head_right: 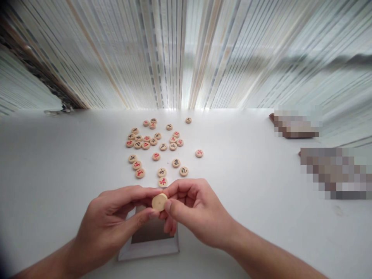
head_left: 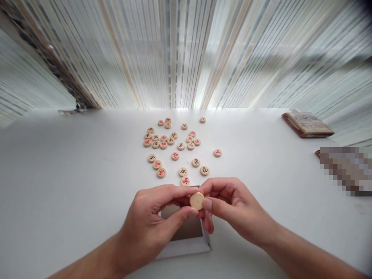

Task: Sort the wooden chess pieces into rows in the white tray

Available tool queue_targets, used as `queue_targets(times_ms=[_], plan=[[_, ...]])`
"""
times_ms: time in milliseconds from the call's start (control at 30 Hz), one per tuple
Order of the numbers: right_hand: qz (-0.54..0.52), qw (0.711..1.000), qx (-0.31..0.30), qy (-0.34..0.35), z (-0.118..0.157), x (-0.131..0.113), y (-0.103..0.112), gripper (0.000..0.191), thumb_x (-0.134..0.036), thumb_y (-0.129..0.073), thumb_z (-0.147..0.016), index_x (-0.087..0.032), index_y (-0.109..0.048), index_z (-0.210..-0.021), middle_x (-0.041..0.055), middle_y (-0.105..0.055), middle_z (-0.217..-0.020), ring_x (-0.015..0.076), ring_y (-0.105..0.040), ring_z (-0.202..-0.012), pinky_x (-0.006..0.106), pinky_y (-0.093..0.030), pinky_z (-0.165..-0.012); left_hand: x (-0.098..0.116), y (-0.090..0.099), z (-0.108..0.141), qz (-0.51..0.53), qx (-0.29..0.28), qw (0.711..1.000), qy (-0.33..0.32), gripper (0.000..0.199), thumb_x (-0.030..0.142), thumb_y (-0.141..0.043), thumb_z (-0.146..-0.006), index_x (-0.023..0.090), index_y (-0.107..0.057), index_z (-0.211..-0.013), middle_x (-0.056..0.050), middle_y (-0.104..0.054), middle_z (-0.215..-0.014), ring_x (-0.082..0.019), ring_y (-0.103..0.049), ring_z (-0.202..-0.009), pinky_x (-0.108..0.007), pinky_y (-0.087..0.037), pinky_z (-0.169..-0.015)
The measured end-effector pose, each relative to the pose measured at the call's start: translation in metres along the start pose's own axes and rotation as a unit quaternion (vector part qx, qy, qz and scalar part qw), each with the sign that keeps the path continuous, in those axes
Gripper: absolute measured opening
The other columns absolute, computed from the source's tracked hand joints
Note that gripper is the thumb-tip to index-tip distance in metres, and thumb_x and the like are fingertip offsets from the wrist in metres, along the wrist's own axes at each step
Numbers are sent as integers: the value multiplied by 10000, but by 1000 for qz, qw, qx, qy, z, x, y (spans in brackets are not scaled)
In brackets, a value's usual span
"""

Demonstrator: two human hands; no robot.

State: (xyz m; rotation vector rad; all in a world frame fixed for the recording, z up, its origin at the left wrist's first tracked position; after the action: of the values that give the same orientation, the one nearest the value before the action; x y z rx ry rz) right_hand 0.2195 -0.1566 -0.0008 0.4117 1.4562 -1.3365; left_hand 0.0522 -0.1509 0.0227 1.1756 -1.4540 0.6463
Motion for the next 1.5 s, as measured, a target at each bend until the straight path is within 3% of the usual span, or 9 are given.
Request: queue_targets(times_ms=[300, 533, 700, 900, 1033, 1167, 1333, 1500], plan=[[-18, 999, -21, 15, 1, 0, 2, 177, -331, -816, -950, -155, -819, -964, 38, -800, -724, 106, -751, -585, 184, -627, -596, -5, -1, 2, 53, -4, 998, 37, 399, 89, -796, -908, 338, -813, -1219, 47, -855, -1037, -128, -819, -906, -167, -650, -863], [18, 999, 14, 48, 0, -11, -4, 188, -231, -923, -841, -157, -792, -954, 9, -781, -708, 68, -713, -613, 146, -617, -651, -7, -2, -1, 117, 5, 989, 93, 301, 171, -798, -933, 245, -818, -1224, -39, -857, -1083, -187, -836, -928, -214, -671, -855], [20, 995, 34, 94, 2, -12, -1, 254, -124, -925, -808, -200, -804, -1018, -1, -795, -795, 84, -738, -676, 163, -633, -682, -5, 0, -3, 78, 14, 994, 77, 275, 212, -783, -948, 220, -816, -1221, -52, -851, -1065, -169, -824, -894, -209, -658, -831], [97, 983, 48, 147, 5, -15, -3, 159, -185, -841, -910, -229, -852, -1062, 28, -811, -801, 111, -751, -670, 185, -641, -642, 0, 1, -3, 0, -8, 999, 39, 173, 254, -682, -1019, 203, -841, -1060, -10, -809, -831, -129, -766, -765, -187, -599, -747], [210, 954, 74, 200, 8, -20, -2, 157, -208, -801, -945, -240, -858, -1088, 52, -810, -852, 132, -732, -687, 215, -615, -602, 2, -1, -3, 11, -24, 997, 66, 354, 306, -572, -1075, 172, -801, -840, -26, -794, -776, -142, -751, -736, -208, -588, -729], [305, 913, 88, 258, 11, -23, -2, 181, -189, -773, -961, -256, -850, -1110, 48, -795, -851, 158, -718, -749, 264, -600, -659, 2, -2, -4, 20, -26, 995, 96, 365, 342, -563, -1077, 175, -812, -869, -16, -762, -665, -140, -724, -648, -211, -575, -674], [334, 892, 68, 295, 12, -24, -6, 249, -127, -756, -948, -250, -813, -1157, 41, -774, -887, 157, -711, -782, 277, -611, -708, -2, -3, -4, 16, -40, 992, 120, 445, 404, -533, -1079, 150, -796, -826, -30, -724, -634, -124, -643, -541, -220, -514, -572], [398, 858, 38, 322, 14, -27, -12, 224, -111, -745, -935, -195, -783, -1139, 30, -747, -819, 134, -693, -698, 252, -595, -669, -6, -2, -3, -14, -59, 991, 116, 482, 414, -513, -1088, 152, -730, -746, 21, -564, -492, -94, -503, -458, -200, -404, -478]])
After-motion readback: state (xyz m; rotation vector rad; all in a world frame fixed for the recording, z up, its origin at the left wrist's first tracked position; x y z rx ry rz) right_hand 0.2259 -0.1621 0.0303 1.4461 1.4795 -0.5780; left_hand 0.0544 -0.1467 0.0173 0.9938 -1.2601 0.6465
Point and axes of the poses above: each hand's wrist, its own z-axis away from the middle knuckle, its own y-axis out of the back of the hand, x = y × z, the point moved 5 cm from there along -z, towards the middle knuckle
